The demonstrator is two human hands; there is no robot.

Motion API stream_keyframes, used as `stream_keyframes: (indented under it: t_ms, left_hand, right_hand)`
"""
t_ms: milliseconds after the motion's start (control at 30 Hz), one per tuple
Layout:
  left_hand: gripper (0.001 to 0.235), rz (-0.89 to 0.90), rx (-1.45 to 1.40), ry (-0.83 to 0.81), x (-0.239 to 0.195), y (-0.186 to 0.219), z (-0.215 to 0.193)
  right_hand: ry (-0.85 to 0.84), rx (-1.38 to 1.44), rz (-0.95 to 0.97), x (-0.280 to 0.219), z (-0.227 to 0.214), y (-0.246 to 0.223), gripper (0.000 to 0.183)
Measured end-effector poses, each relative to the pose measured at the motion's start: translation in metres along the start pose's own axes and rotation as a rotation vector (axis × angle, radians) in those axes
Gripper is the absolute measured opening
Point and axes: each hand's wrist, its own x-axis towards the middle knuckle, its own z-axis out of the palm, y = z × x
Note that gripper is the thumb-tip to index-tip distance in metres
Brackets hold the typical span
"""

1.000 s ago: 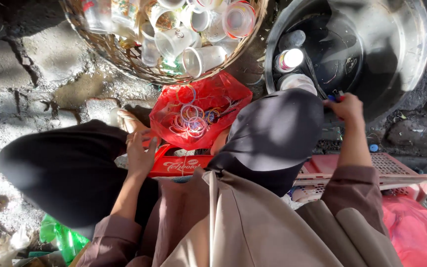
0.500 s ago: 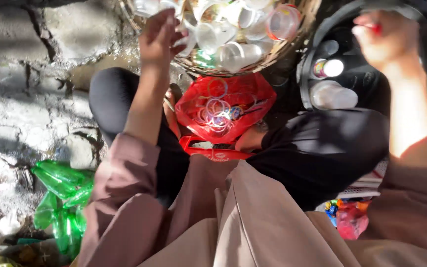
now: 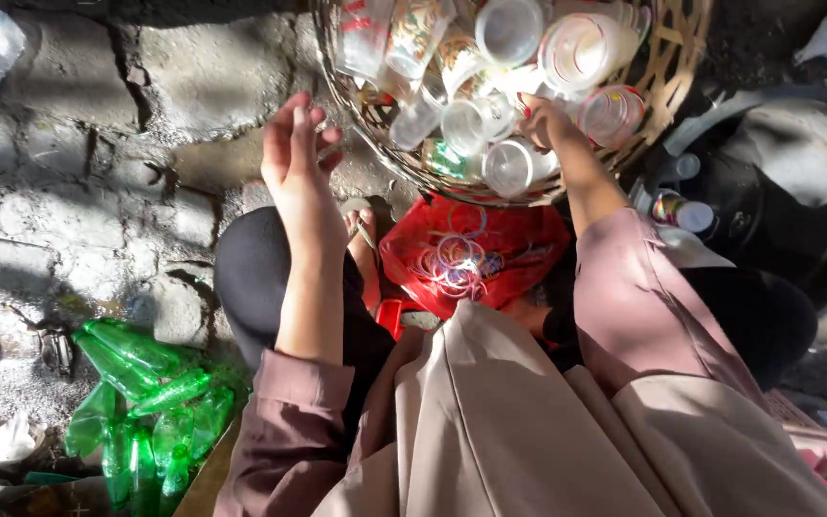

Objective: The person sits on the ground and uses a red utility knife to cut plastic rings off the necks of various plastic containers. They pick up each container, cut the ring, and place the container into a nearby basket.

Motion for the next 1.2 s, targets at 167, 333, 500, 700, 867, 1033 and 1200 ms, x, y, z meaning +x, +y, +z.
stream_keyframes:
  t_ms: [167,333,500,700,867,1033,1200]
  left_hand:
    - [0.027,-0.063,-0.147,0.03,0.012,-0.01,-0.019]
    - [0.025,-0.071,-0.144,-0.068,0.006,-0.005,0.006]
    - [0.02,-0.117,-0.111,-0.125,-0.01,-0.021,0.028]
    - [0.024,-0.054,-0.026,-0.099,-0.041,-0.038,0.026]
    - [0.015,-0.319,0.099,-0.152,-0.055,-0.112,0.051]
    - [0.025,-0.227,0.479,-0.351,-0.046,-0.134,0.081]
    - [0.084,0.183,1.264,-0.517,-0.056,-0.123,0.101]
  right_hand:
    - [0.567,0.315,-0.173,-0.043,-0.154,-0.178,0.023]
    - [0.712,0.579,-0.022,-0.071,-0.185,-0.189,0.005]
    - [0.356,0.531,0.145,-0.078,-0.165,-0.163,0.023]
    - [0.225,0.969,0.491,-0.066,-0.127,-0.184,0.068]
    - [0.517,0.973,0.558,-0.03,-0.115,-0.193,0.017]
    - [0.918,0.723,0.315,-0.094,-0.156,-0.183,0.022]
    - [0.718,0.81,-0.036,-0.22,-0.225,-0.165,0.023]
